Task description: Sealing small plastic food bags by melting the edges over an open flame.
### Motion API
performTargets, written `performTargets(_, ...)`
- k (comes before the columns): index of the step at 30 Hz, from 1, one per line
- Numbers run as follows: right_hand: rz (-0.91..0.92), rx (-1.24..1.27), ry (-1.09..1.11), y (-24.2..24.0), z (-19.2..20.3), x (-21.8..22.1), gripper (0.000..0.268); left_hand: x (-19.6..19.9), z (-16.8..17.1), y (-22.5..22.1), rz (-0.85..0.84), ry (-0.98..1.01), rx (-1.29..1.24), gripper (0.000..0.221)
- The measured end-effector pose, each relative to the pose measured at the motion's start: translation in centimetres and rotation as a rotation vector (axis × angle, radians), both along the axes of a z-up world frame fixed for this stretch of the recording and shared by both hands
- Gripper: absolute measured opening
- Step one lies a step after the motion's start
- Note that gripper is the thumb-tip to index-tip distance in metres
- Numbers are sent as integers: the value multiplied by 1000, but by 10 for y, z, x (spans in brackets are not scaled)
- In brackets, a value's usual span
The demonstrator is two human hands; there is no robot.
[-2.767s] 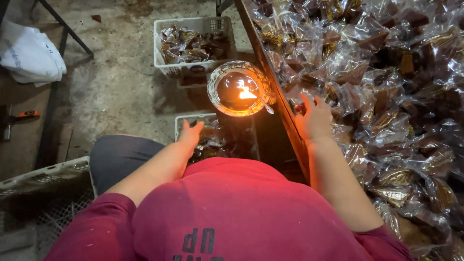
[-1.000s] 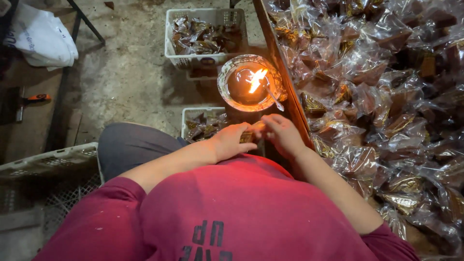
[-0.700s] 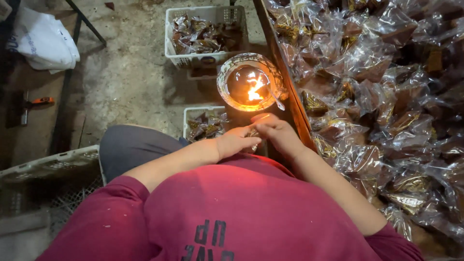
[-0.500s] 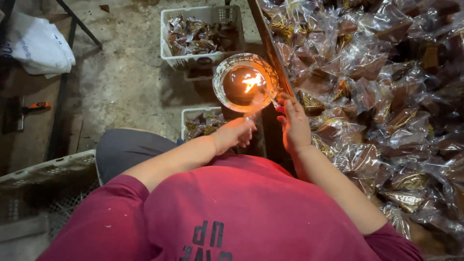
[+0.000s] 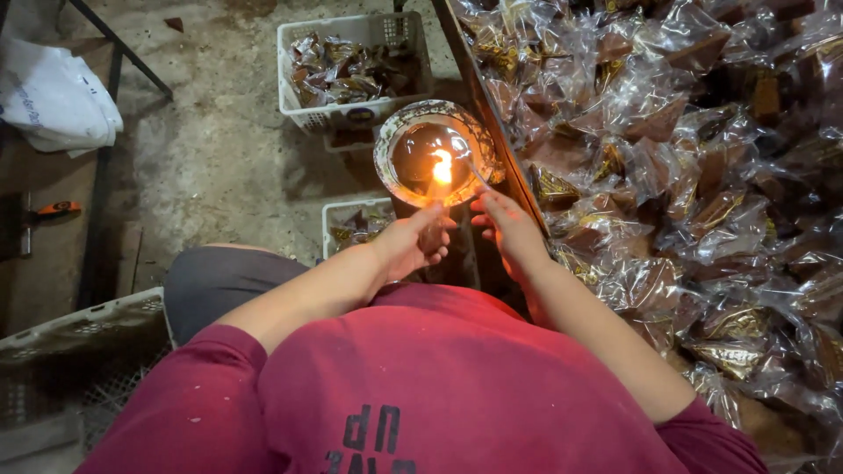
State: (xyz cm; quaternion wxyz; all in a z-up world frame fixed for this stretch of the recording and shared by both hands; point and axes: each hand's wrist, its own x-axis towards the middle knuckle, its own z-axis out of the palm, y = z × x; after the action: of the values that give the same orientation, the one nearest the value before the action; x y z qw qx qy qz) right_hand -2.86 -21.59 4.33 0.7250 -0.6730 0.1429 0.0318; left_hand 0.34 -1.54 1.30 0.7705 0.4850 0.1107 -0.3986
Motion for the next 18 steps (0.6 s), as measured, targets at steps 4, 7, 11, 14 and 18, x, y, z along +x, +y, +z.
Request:
performTargets(4, 37, 211, 83, 12, -5, -4, 44, -27, -5, -13, -135, -210, -58, 36)
performTargets(7, -30, 366, 53, 15, 22, -10, 35, -24, -1, -3, -85, -362, -96, 49)
performTargets(11, 111, 323, 65, 11, 10, -13, 32, -12, -1, 21, 197, -397, -173, 64)
performTargets(14, 337, 60, 58, 8, -2, -12, 25, -18, 3, 24, 143, -486, -73, 72)
performTargets(18, 131, -519, -229, -11, 11, 0, 27, -37, 50, 30, 27, -351, 55, 53)
